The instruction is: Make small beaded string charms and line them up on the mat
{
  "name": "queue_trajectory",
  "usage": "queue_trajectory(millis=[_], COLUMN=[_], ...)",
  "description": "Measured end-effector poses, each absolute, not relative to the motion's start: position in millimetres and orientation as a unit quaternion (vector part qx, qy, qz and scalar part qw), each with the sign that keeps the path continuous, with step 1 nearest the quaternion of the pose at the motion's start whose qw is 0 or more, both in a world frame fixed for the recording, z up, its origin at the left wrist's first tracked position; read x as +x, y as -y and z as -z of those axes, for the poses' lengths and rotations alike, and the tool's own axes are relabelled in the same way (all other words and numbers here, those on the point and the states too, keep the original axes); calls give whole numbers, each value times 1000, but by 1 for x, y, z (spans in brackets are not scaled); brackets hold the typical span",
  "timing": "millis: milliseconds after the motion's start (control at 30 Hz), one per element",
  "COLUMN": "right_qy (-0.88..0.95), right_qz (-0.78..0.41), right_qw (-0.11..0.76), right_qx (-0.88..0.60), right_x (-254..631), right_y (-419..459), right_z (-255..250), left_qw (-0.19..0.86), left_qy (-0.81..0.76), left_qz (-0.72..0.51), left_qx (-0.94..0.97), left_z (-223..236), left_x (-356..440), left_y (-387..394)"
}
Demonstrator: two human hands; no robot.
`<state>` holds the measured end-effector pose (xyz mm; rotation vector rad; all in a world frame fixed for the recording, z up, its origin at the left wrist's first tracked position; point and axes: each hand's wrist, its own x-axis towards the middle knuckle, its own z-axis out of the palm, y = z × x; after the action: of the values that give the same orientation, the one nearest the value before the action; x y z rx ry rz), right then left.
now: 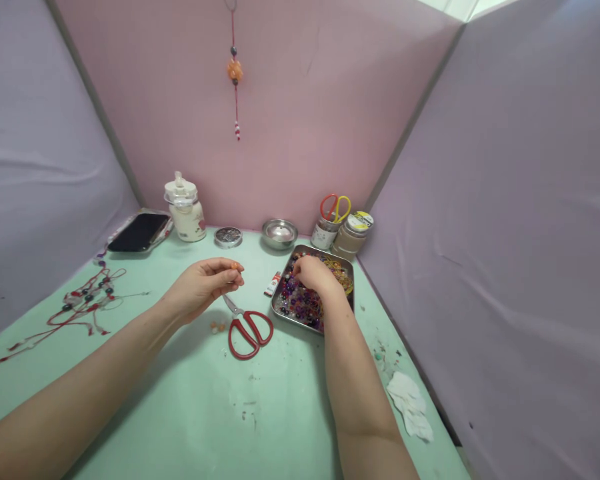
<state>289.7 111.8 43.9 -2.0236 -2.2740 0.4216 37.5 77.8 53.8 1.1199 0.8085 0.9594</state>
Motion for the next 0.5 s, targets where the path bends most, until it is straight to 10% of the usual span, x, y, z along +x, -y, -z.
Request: queue_trajectory(millis=[500], right_qy=[701], right_qz=[-158], right_qw=[-192], right_qx=[-668], right_x=[258], right_y=[-99], right_z=[-48], left_qw=[662], left_qy=[-364], left_qz=[-421], left_qx=[501], left_z=[-56], left_x=[36], left_y=[-78])
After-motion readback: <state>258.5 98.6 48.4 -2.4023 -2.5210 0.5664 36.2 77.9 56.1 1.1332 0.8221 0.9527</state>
